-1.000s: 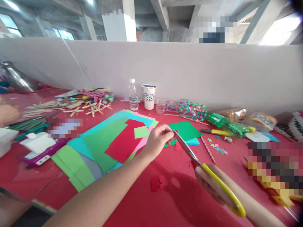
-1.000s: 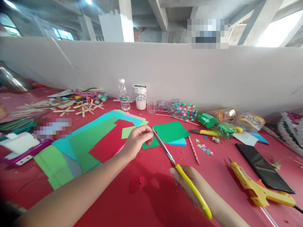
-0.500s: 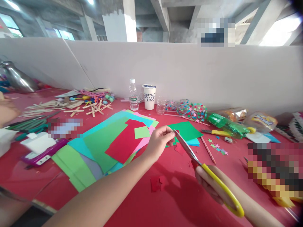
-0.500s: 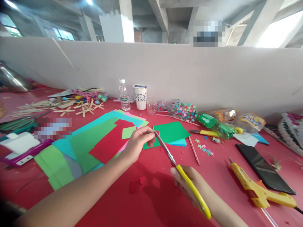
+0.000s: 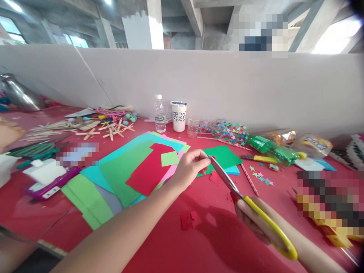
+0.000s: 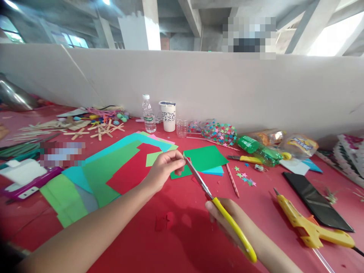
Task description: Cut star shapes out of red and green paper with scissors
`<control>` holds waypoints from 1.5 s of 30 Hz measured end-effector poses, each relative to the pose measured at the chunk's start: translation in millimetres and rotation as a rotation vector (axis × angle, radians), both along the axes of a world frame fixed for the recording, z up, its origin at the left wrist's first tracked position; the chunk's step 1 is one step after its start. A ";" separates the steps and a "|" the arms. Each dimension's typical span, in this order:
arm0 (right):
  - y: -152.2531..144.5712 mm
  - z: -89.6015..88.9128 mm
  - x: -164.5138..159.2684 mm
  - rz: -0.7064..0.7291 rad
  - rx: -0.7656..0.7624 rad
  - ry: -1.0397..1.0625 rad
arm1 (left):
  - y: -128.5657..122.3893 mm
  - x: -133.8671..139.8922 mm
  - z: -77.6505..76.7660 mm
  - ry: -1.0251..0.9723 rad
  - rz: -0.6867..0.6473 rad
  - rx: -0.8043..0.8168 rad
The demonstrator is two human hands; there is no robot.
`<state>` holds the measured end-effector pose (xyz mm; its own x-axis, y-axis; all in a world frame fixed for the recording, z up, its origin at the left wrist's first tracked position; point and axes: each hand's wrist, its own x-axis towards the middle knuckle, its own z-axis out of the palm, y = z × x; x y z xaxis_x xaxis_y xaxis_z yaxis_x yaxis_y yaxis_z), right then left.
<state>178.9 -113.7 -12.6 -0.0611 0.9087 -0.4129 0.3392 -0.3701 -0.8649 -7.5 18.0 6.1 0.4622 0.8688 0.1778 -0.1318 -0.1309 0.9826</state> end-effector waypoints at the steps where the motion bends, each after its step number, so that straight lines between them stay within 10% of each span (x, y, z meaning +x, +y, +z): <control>1: -0.5 1.5 -1.9 -0.014 -0.005 -0.001 | -0.2 0.1 0.0 -0.001 0.003 -0.003; 45: -1.4 -3.8 -19.6 -0.145 0.056 -0.026 | -16.3 10.4 -3.0 -0.105 0.070 -0.101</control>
